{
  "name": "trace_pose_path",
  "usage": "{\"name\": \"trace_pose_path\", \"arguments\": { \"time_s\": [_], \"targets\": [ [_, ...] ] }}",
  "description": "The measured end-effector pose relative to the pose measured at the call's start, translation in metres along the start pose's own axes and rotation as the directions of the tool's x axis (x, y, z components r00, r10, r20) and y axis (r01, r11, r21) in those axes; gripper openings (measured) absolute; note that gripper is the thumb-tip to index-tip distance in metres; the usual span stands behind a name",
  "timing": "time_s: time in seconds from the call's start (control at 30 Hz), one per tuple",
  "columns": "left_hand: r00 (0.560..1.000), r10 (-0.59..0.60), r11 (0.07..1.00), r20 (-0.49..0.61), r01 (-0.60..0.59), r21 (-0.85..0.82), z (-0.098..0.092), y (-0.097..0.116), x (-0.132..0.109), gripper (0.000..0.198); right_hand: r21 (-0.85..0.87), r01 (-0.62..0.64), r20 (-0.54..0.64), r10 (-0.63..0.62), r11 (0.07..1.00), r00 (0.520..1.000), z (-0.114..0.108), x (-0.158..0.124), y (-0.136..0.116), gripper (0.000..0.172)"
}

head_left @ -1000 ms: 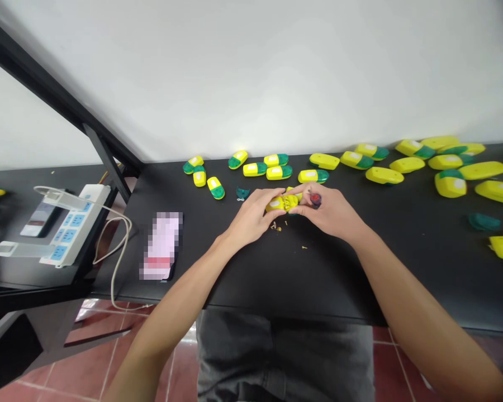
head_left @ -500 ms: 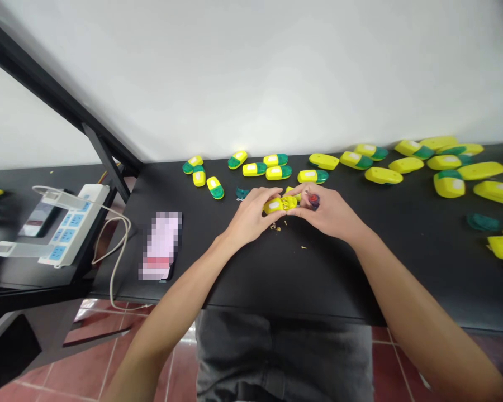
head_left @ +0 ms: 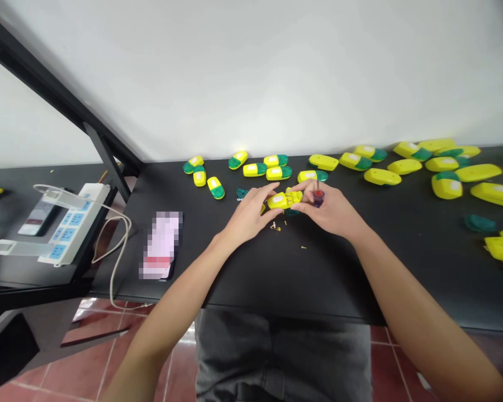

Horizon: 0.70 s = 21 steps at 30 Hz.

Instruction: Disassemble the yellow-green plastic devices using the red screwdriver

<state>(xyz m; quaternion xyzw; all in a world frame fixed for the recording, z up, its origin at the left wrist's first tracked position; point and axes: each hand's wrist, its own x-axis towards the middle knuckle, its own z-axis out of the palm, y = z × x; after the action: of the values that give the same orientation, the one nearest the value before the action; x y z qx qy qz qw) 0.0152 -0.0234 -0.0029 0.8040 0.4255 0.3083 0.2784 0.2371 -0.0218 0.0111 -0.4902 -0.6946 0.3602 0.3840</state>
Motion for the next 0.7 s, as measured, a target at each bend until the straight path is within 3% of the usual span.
{"name": "trace_pose_path", "arguments": {
  "time_s": [0.7],
  "targets": [
    [1.000,0.007,1.000,-0.020,-0.008,-0.011,0.0005,-0.0002,0.0020,0.050,-0.016,-0.001,0.041,0.002,1.000,0.999,-0.0028,0.0000,-0.0001,0.034]
  ]
}}
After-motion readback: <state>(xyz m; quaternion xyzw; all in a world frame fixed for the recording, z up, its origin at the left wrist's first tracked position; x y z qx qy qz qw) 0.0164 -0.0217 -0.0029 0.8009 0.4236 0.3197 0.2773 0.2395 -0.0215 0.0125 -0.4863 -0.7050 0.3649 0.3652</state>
